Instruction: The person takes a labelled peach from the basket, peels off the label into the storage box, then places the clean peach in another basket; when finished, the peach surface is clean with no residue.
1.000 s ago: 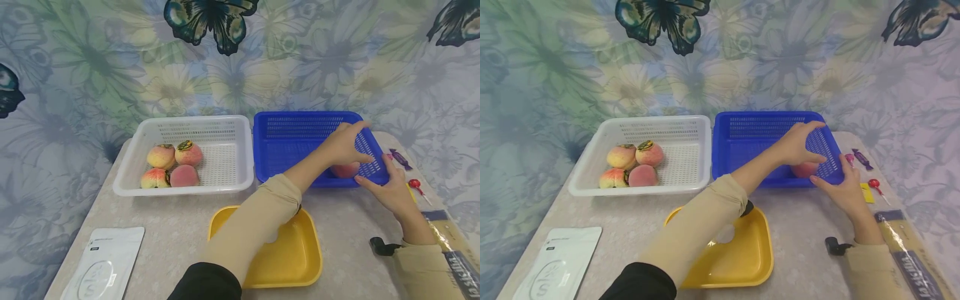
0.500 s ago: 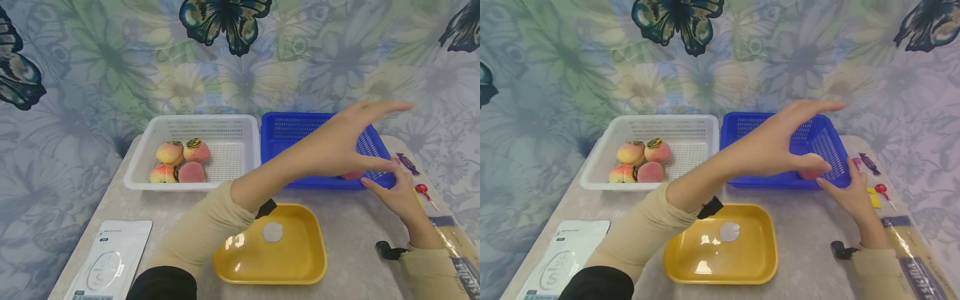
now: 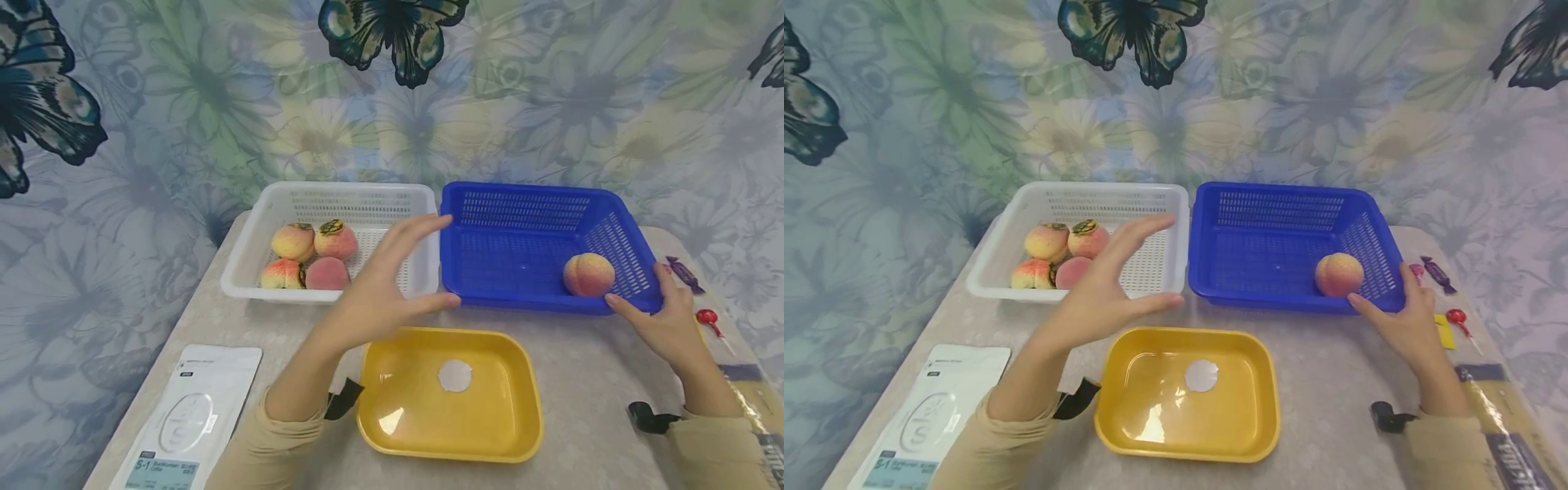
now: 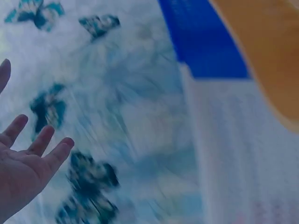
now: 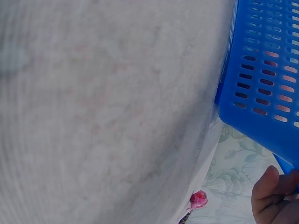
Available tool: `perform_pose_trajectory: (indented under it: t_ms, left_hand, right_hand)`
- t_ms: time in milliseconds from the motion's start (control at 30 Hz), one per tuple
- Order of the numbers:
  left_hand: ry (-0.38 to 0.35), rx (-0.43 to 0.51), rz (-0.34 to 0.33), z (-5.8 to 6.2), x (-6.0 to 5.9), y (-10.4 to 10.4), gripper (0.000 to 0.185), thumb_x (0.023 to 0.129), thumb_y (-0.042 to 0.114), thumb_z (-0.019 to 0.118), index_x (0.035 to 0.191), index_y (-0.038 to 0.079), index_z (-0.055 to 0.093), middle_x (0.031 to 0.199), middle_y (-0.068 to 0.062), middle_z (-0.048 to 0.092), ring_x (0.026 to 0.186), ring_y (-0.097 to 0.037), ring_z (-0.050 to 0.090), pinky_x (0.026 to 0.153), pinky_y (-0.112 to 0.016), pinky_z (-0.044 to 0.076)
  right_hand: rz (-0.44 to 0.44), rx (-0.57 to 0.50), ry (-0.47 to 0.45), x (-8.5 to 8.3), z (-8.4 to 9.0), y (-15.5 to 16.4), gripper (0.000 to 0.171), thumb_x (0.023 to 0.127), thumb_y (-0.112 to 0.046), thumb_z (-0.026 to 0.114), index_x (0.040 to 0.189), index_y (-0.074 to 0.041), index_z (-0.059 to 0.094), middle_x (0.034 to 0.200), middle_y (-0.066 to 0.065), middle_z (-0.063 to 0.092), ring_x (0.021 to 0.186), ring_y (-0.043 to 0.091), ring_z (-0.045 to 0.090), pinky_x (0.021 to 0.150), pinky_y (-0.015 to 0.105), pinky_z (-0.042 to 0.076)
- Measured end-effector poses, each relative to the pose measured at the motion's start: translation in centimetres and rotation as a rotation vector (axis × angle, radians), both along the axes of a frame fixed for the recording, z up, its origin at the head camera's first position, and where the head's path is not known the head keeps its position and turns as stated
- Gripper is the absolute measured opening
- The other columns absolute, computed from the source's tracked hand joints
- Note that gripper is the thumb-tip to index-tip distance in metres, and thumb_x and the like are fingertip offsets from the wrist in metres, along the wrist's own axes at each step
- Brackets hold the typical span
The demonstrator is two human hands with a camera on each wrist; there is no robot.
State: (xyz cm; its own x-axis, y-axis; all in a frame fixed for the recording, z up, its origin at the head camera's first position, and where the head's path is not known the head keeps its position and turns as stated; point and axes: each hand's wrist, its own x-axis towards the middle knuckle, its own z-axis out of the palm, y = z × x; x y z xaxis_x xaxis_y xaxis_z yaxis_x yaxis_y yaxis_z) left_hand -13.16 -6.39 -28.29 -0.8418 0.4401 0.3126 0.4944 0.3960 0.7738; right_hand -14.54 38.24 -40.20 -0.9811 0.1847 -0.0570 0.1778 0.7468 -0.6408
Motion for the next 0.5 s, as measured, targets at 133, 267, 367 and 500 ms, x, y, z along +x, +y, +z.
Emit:
perform_pose_trajectory:
  t_ms: [133, 267, 367, 500]
  left_hand:
    - [-0.079, 0.073, 0.158, -2.0, -0.5, -5.3, 0.085, 0.081, 0.026, 0.084, 0.151, 0.032, 0.037, 0.154, 0.006, 0.036, 0.142, -0.017, 0.035, 0.119, -0.052, 0.029]
    - [-0.164, 0.074, 0.326, -3.3, -0.5, -10.3, 0.092, 0.081, 0.029, 0.084, 0.154, 0.033, 0.029, 0.159, -0.001, 0.026, 0.145, -0.026, 0.028, 0.116, -0.063, 0.025]
    - [-0.2, 0.003, 0.426, -4.4, -0.7, -13.2, 0.099, 0.079, 0.039, 0.083, 0.157, 0.033, 0.022, 0.162, -0.003, 0.018, 0.15, -0.029, 0.018, 0.113, -0.069, 0.023]
    - [-0.228, -0.109, 0.534, -5.6, -0.8, -16.3, 0.108, 0.077, 0.046, 0.083, 0.159, 0.027, 0.016, 0.166, -0.007, 0.007, 0.152, -0.034, 0.008, 0.11, -0.074, 0.023]
  right_hand:
    - [0.001, 0.008, 0.01, 0.2, 0.1, -0.1, 0.103, 0.092, -0.05, 0.063, 0.159, -0.011, -0.004, 0.155, 0.042, -0.003, 0.134, 0.07, 0.014, 0.104, 0.081, 0.014]
    - [-0.007, 0.011, 0.084, 0.4, 0.2, -0.3, 0.102, 0.09, -0.044, 0.068, 0.16, -0.009, 0.003, 0.159, 0.034, -0.004, 0.141, 0.063, 0.006, 0.108, 0.08, 0.009]
    - [-0.021, 0.055, 0.176, 0.5, 0.5, -0.6, 0.1, 0.086, -0.039, 0.073, 0.159, -0.006, 0.013, 0.161, 0.03, 0.003, 0.144, 0.056, 0.003, 0.109, 0.078, 0.006]
    - [-0.046, 0.073, 0.323, 0.4, 1.1, -1.8, 0.086, 0.084, -0.032, 0.077, 0.153, -0.004, 0.033, 0.157, 0.024, 0.019, 0.143, 0.044, 0.01, 0.109, 0.07, 0.009]
